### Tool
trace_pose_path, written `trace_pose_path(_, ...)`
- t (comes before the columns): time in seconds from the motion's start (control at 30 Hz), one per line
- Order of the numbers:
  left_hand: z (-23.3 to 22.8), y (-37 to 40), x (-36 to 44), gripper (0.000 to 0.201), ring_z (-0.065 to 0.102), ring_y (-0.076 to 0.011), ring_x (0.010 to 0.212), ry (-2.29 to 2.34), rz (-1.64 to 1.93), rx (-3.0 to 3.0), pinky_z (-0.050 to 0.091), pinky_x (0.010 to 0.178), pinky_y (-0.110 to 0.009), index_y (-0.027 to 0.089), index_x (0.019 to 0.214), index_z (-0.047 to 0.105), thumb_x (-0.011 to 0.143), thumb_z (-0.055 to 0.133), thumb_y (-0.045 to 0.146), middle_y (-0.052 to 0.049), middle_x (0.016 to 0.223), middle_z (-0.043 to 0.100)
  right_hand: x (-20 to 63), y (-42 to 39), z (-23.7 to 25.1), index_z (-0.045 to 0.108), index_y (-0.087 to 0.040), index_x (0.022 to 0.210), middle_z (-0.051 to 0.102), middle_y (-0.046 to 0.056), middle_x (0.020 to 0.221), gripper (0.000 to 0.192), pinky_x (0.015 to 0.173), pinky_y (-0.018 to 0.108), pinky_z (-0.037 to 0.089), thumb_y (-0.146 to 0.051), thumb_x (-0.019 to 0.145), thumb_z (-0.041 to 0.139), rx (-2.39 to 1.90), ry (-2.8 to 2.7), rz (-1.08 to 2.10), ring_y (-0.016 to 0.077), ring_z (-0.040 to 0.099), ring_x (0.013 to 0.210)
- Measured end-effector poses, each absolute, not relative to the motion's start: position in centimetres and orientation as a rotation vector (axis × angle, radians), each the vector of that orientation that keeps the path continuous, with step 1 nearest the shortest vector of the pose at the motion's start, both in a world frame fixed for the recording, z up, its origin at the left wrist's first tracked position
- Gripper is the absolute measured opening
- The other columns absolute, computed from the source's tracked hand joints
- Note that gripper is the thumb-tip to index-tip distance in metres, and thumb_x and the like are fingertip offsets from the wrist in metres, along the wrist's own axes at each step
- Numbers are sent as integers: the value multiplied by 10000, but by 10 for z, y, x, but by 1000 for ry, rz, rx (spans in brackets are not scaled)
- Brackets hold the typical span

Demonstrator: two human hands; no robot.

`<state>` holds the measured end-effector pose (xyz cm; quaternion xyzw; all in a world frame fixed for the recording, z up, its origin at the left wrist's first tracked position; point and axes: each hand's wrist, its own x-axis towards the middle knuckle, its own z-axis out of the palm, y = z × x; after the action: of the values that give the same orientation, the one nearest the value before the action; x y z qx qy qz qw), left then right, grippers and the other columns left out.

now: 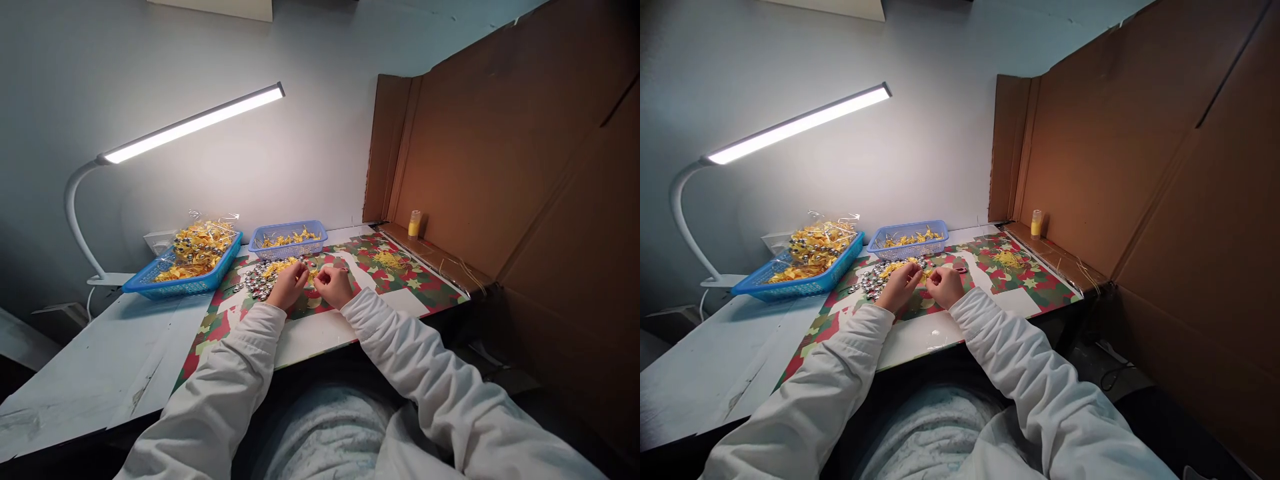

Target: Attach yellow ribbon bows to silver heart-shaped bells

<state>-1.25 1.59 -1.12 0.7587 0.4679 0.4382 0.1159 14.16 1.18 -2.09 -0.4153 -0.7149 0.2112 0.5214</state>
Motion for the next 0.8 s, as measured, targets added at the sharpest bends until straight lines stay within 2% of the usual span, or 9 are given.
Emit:
trace_pose_path(0.4, -9, 15, -10, 170, 415, -137, 546, 1405, 1291, 2206, 355, 574, -267, 223, 668, 421, 825, 463, 271, 30, 588, 467, 141, 9, -19, 440, -203, 554, 526, -22, 509, 187, 517, 233, 370, -197, 713, 539, -977, -1679, 521, 101, 451, 486)
trace_pose_path(0.8, -17, 20, -11, 248, 437, -121, 545, 1373, 1324, 2030, 357, 530, -255, 203, 666, 470, 822, 520, 388, 30, 576, 492, 141, 9, -19, 429, -204, 544, 532, -23, 505, 192, 513, 224, 377, -186, 694, 548, -985, -1689, 490, 98, 463, 487)
